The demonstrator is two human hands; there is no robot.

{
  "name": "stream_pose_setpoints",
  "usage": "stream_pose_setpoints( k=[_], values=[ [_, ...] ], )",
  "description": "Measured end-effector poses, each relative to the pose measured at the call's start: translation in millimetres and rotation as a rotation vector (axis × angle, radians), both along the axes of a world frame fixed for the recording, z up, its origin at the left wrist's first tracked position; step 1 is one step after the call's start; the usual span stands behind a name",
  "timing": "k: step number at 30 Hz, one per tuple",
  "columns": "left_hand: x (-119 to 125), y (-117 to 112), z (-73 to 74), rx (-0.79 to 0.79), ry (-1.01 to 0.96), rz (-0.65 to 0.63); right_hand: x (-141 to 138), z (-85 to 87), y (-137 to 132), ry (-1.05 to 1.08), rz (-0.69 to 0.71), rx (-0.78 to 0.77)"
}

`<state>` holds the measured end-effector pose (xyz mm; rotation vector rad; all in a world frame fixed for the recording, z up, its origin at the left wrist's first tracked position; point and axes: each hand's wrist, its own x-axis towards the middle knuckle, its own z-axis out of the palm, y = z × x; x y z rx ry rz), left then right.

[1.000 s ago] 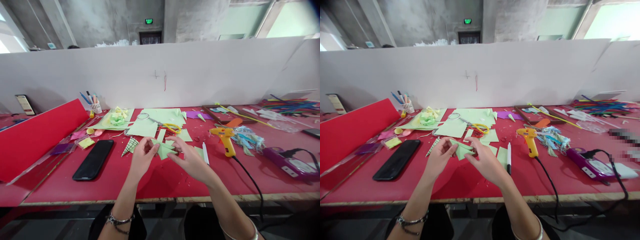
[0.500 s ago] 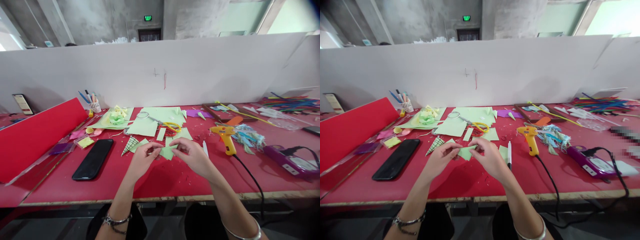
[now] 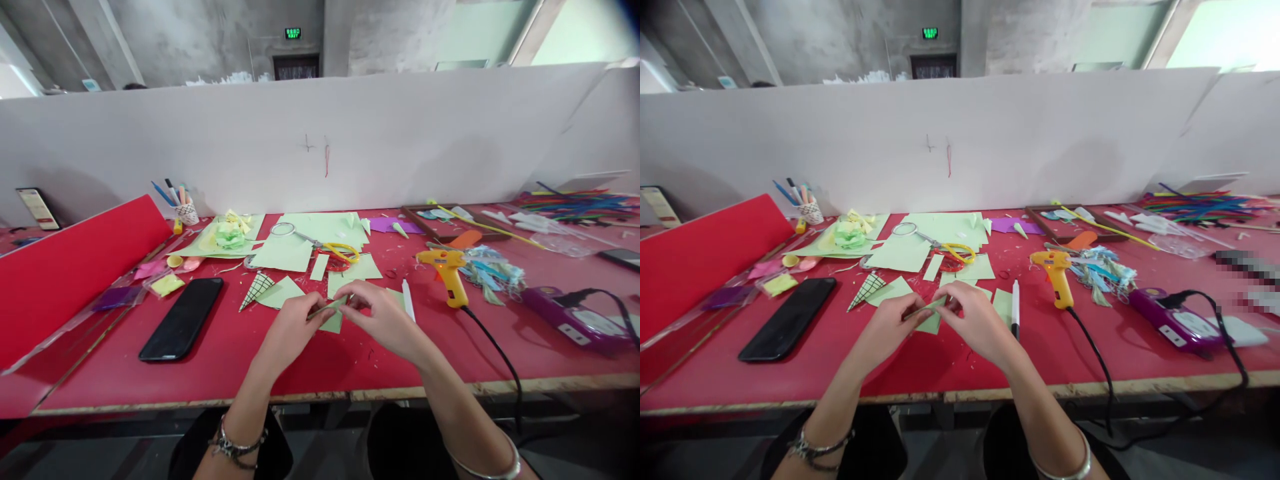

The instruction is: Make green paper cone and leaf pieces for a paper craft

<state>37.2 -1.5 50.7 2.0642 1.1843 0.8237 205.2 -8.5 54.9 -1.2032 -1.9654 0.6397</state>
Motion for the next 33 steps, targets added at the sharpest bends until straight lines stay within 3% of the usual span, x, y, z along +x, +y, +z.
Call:
stream_pose_setpoints(
  k=[3, 5, 10, 12, 14, 19, 23, 28, 33],
  values=[
    [-2, 1, 1.6, 0.039, 0.014, 0.04, 19, 1.9, 2, -0.079, -0.083, 0.016],
    [-4, 1, 3.3, 0.073, 0.041, 0.107, 40, 5.6, 3, -0.192, -0.231, 0.008],
    [-3, 2, 4.8, 0.121, 0.071, 0.213, 93, 10.1, -1, -0.586, -0.987, -0.01],
    [-2, 2, 3.7, 0.137, 0.056, 0.248, 108, 4.2, -1, -0.636, -1.138, -0.072],
    [-1, 2, 2.4, 0.15, 0.037, 0.287, 119, -6.1, 2, -0.659, -1.13, -0.167],
    [2, 3, 1.6, 0.129, -0.052, 0.347, 138, -30.1, 12, -0.683, -0.904, -0.317],
    [3, 4, 1.5, 0.027, -0.137, 0.274, 140, -32.0, 13, -0.587, -0.935, -0.295],
    [1, 8, -0.9, -0.05, -0.163, 0.141, 141, -28.6, 14, -0.262, -0.926, -0.156],
    [-6, 9, -9.9, -0.334, -0.019, -0.003, 142, -33.8, 23, -0.038, -0.921, -0.072]
  ],
)
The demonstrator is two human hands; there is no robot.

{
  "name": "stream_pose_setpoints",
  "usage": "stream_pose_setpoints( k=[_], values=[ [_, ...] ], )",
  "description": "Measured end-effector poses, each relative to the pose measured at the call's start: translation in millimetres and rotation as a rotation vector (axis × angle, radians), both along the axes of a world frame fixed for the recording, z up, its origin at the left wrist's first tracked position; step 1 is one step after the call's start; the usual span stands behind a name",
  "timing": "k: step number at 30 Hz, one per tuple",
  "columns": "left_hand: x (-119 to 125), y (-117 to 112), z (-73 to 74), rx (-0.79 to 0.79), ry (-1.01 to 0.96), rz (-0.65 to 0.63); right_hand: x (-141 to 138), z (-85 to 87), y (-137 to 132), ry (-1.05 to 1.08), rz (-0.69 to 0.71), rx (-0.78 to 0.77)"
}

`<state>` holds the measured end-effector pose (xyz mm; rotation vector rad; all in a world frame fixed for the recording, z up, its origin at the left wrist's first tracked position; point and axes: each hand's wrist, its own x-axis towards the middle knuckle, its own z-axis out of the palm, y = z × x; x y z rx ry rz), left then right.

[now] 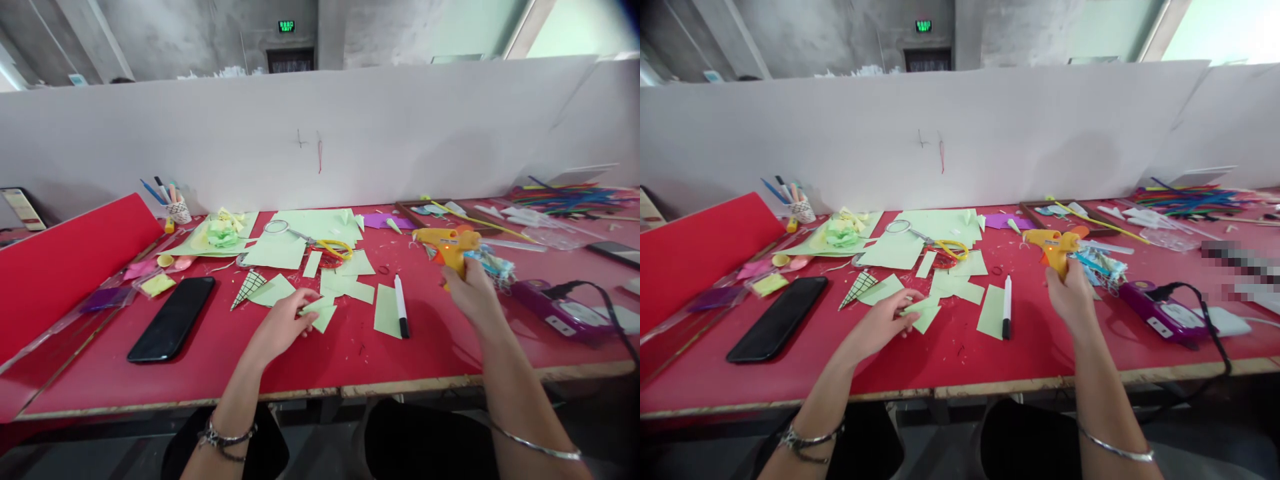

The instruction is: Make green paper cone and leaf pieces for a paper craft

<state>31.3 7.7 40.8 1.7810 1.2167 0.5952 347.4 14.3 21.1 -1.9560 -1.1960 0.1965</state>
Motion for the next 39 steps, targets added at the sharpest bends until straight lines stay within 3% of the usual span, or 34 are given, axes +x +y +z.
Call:
stream_pose_setpoints(
  k=[3, 7, 13, 19, 22, 25, 34, 39],
  values=[
    [-4, -1, -5.3, -0.082, 0.098, -0.041, -5, -0.3, 0, 0.096, 0.11, 0.072],
    [-7, -1, -7.4, 0.0, 0.181, -0.072, -17, 5.3, -4, 0.214, 0.265, 0.168],
    [-14, 1, -9.4, 0.041, 0.282, -0.01, -29, 7.5, -6, 0.36, 0.289, 0.227],
    [-18, -5, -2.3, 0.172, 0.414, -0.143, -34, 4.5, -6, 0.469, 0.347, 0.169],
    [-18, -9, -0.8, 0.237, 0.481, -0.143, -36, 4.3, -7, 0.468, 0.359, 0.133],
    [-16, -10, -1.0, 0.321, 0.428, -0.17, -39, 4.5, -8, 0.457, 0.36, 0.126],
    [-16, -5, 0.4, 0.494, 0.411, -0.376, -43, 7.7, -13, 0.351, 0.35, 0.053],
    [-23, -5, -12.1, 0.62, 0.445, -0.4, -51, 13.4, -20, 0.049, 0.353, -0.118]
  ],
)
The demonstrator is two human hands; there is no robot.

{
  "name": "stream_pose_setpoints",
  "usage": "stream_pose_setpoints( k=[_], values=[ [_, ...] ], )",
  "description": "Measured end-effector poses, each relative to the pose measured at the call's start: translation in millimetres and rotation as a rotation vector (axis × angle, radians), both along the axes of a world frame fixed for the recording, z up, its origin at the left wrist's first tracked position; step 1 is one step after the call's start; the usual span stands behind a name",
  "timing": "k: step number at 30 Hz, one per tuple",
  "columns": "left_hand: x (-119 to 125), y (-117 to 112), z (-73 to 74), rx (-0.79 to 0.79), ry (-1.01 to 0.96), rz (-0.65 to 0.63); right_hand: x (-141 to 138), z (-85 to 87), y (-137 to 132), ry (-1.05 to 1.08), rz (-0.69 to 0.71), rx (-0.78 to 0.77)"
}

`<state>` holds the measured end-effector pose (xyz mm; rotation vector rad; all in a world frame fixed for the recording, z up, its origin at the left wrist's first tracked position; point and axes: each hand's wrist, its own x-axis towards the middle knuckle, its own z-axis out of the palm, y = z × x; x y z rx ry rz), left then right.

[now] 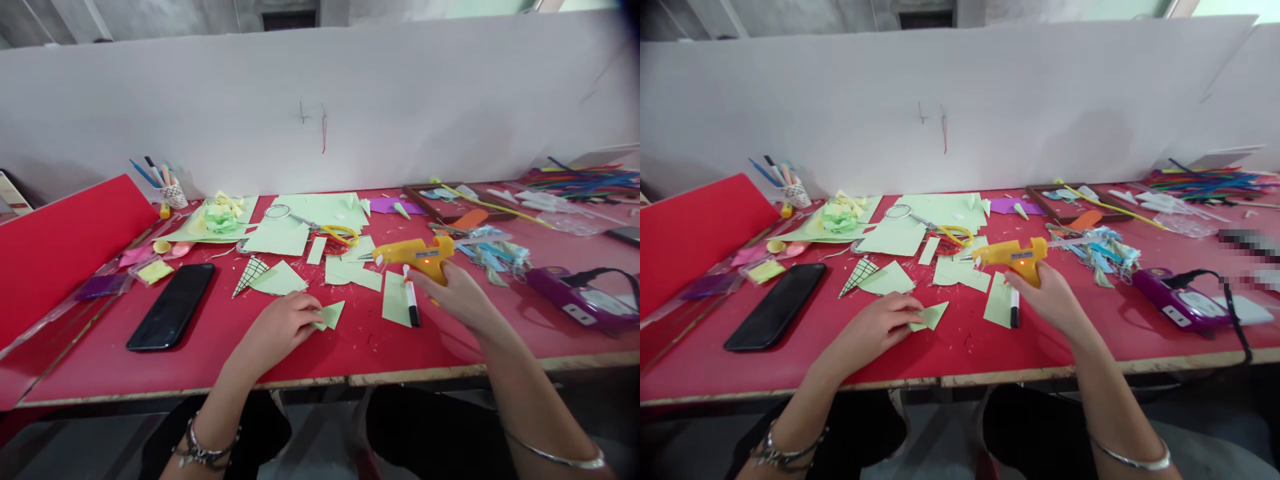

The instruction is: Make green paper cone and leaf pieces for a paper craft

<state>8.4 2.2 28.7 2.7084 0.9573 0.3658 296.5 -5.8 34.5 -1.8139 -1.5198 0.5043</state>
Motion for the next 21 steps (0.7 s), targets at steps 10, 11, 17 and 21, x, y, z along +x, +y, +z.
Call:
stream_pose_setpoints(
  k=[10, 11, 17, 21],
  values=[
    [-17, -6, -8.1, 0.037, 0.066, -0.018, -25, -5.2, -11, -0.397, 0.131, -0.152],
    [-17, -7, -8.2, 0.036, 0.064, -0.016, -26, -5.4, -11, -0.405, 0.149, -0.151],
    [-16, -7, -8.9, 0.03, 0.055, -0.006, -29, -5.9, -11, -0.478, 0.251, -0.125],
    [-15, -7, -8.0, 0.019, 0.049, -0.007, -30, -6.6, -11, -0.505, 0.264, -0.136]
  ],
)
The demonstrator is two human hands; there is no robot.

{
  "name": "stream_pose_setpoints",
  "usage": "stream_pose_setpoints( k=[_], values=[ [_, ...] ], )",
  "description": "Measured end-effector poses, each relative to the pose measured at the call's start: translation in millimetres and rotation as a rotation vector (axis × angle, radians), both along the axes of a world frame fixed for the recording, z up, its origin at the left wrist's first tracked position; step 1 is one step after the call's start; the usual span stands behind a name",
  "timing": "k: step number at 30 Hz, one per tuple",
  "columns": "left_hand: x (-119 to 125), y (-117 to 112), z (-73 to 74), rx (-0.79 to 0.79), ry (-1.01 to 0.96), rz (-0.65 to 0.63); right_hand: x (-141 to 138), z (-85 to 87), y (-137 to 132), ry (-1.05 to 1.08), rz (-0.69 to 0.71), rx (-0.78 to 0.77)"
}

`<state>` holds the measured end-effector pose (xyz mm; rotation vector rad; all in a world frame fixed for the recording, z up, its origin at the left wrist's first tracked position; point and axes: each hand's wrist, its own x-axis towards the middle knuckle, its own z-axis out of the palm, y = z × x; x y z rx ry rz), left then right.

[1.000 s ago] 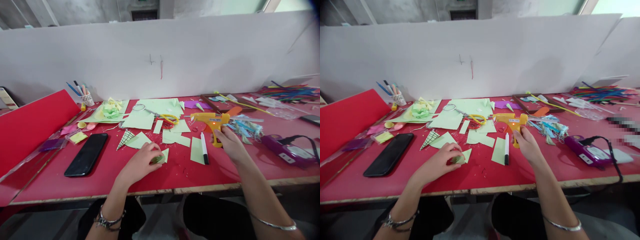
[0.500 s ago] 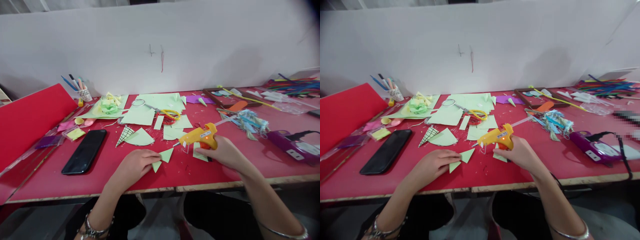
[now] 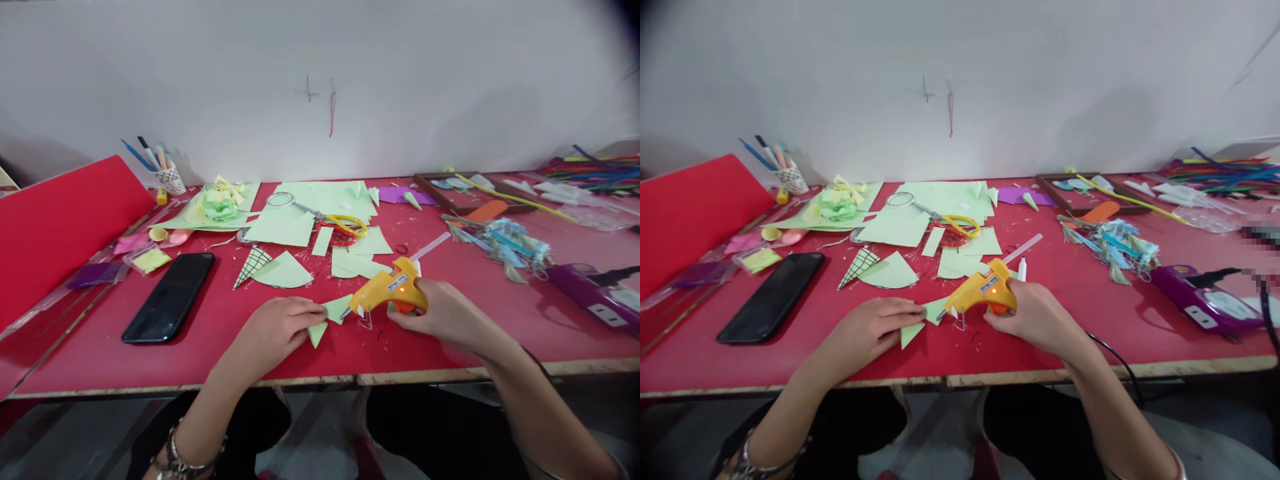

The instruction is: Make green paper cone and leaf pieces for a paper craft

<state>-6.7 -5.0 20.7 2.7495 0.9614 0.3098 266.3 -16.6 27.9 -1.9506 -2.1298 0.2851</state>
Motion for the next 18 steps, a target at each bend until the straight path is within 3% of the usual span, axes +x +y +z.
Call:
stream_pose_setpoints(
  k=[18],
  values=[
    [0.7, 1.8, -1.6, -0.045, -0.064, 0.018, -5.7, 8.2, -2.4, -0.051, 0.014, -0.003]
  ],
)
